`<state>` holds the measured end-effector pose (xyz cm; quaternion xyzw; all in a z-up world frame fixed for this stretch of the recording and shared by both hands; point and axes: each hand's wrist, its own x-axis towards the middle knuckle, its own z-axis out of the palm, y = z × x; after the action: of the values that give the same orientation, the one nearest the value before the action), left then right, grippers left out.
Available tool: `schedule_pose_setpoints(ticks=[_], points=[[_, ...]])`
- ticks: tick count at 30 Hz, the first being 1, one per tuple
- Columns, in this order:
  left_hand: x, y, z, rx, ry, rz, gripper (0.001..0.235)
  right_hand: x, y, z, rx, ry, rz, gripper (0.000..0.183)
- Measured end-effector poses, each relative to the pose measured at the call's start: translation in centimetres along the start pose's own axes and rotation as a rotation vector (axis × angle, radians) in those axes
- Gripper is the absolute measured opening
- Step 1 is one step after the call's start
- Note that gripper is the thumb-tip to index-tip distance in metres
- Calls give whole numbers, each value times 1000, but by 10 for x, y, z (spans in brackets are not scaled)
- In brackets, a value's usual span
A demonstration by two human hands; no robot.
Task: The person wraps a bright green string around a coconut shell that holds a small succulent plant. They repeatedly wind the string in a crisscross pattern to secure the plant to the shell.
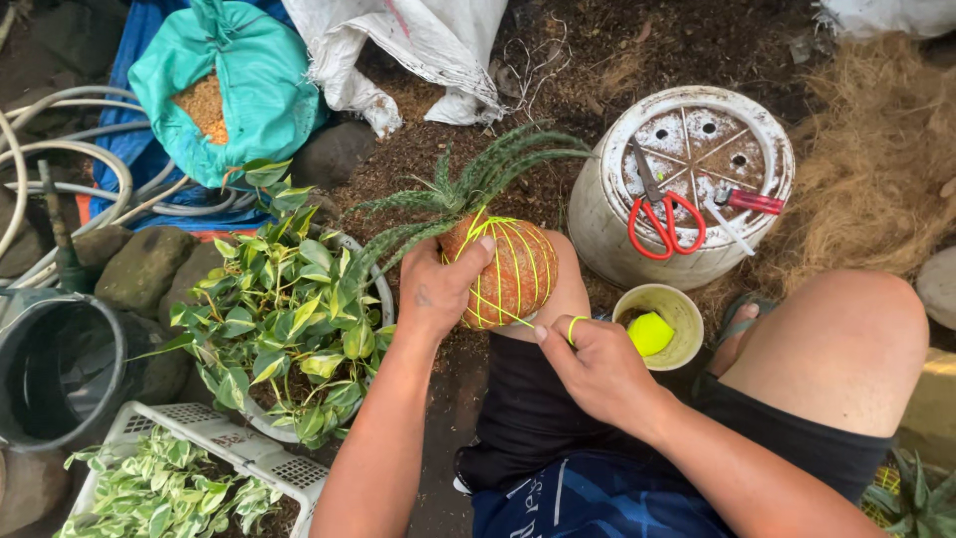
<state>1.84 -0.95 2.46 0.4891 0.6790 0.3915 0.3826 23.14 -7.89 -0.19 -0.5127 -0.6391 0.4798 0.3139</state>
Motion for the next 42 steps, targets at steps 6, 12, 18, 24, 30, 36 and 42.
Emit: schedule_pose_setpoints(ticks=[6, 12, 18, 24, 30, 36, 42], points=[[10, -15, 6, -299, -74, 54, 69, 28, 26, 17, 178, -38, 2, 29], [26, -36, -7, -526, -160, -298, 70, 43, 8, 22, 232, -66, 28, 34], [35, -37, 5, -722, -294, -425, 70, 46, -28, -10, -7, -89, 153, 40], [16, -14, 10, -458, -50, -435, 75, 51, -34, -10, -14, -37, 211, 44], [-48, 21, 9, 458, 236, 571, 65, 63, -25, -15, -4, 7, 170, 47], [-15, 31, -5, 577, -123, 871, 42, 61, -26, -8, -17, -14, 97, 47], [-11, 29, -2, 518, -167, 1033, 39, 29, -27, -24, -181, -13, -38, 37]])
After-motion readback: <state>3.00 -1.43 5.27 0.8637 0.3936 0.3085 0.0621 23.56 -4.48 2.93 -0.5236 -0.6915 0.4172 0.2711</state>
